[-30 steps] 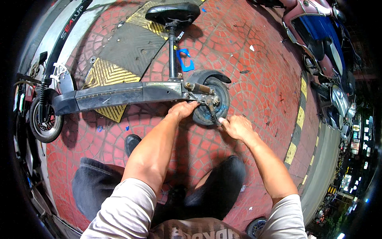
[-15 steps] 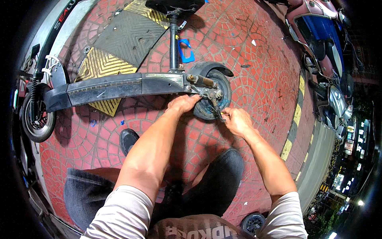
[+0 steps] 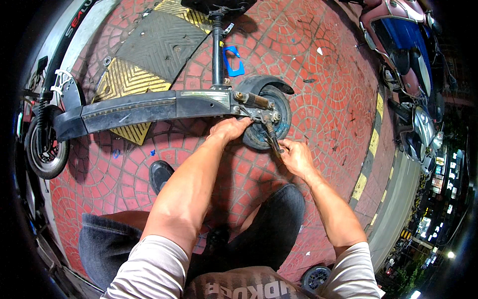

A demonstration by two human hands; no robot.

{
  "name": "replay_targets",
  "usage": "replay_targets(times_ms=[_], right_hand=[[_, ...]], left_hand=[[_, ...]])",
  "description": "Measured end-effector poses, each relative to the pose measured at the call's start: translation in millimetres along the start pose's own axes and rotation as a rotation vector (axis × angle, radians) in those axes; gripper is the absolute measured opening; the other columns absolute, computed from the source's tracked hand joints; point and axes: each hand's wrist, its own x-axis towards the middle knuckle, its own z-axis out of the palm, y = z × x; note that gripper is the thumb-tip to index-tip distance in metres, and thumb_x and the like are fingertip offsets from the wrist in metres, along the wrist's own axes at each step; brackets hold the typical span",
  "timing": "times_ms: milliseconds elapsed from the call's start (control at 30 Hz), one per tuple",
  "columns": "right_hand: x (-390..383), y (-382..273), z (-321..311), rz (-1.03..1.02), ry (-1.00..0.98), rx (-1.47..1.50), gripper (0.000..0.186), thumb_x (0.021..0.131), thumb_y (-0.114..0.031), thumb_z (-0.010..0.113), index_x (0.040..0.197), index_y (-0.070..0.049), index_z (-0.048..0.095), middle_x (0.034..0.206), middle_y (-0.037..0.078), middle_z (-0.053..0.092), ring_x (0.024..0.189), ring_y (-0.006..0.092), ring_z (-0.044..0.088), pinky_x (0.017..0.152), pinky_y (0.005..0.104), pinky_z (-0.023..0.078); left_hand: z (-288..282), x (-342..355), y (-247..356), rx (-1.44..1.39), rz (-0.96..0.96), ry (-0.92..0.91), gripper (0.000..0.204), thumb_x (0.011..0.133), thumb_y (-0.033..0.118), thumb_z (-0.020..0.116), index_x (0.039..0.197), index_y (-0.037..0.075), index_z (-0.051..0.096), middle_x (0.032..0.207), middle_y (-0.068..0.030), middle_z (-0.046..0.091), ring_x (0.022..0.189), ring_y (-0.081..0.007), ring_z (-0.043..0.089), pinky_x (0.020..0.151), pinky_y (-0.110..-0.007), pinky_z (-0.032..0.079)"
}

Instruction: The person repairs the rear wheel area of an electric scooter using a pair of pliers and a screwdriver, pulling on the tire and adjusting the brake or motor assembly.

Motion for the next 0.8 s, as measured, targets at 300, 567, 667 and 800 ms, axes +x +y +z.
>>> replay_targets(times_ms=[300,567,667,800], right_hand=[[5.1,3.1,-0.7,-0.057,0.005,-0.028,0.028,0.095,-0.020,0.068,0.118,-0.007,0.078,0.099,0.022,0.076,0.093,0.0411,0.074,0.082,0.0488,0.058],[24.6,-25.1,-20.3,-0.113,-0.073,-0.292,0.021,0.094,-0.026,0.069,0.099,-0.010,0.080,0.091,0.023,0.076,0.087,0.0434,0.074,0.081,0.0550,0.058],[47.7,-34.5,-28.6,-0.154,-0.147,-0.495,0.019,0.090,-0.025,0.070,0.095,-0.010,0.080,0.088,0.023,0.076,0.088,0.0417,0.075,0.082,0.0543,0.059],[58.4,-39.3,-39.5,-0.170,-0.190,-0.502,0.021,0.086,-0.027,0.071,0.092,-0.009,0.080,0.089,0.022,0.077,0.090,0.0402,0.076,0.083,0.0532,0.060]], left_hand=[[0.9,1.3,0.4,-0.017,0.007,-0.012,0.099,0.094,0.084,0.044,0.145,0.002,0.063,0.151,-0.0248,0.058,0.146,-0.0393,0.051,0.120,-0.047,0.038],[-1.1,7.8,-3.7,0.007,0.012,-0.112,0.096,0.096,0.082,0.041,0.150,0.005,0.059,0.159,-0.0207,0.053,0.150,-0.0364,0.047,0.122,-0.047,0.036],[2.2,-2.7,7.1,0.019,-0.016,-0.035,0.098,0.094,0.083,0.045,0.144,0.001,0.064,0.152,-0.0248,0.058,0.147,-0.0381,0.050,0.120,-0.046,0.038],[17.6,30.5,-18.8,-0.094,0.061,0.051,0.089,0.095,0.075,0.056,0.142,0.000,0.065,0.149,-0.0275,0.060,0.145,-0.0383,0.052,0.119,-0.043,0.040]])
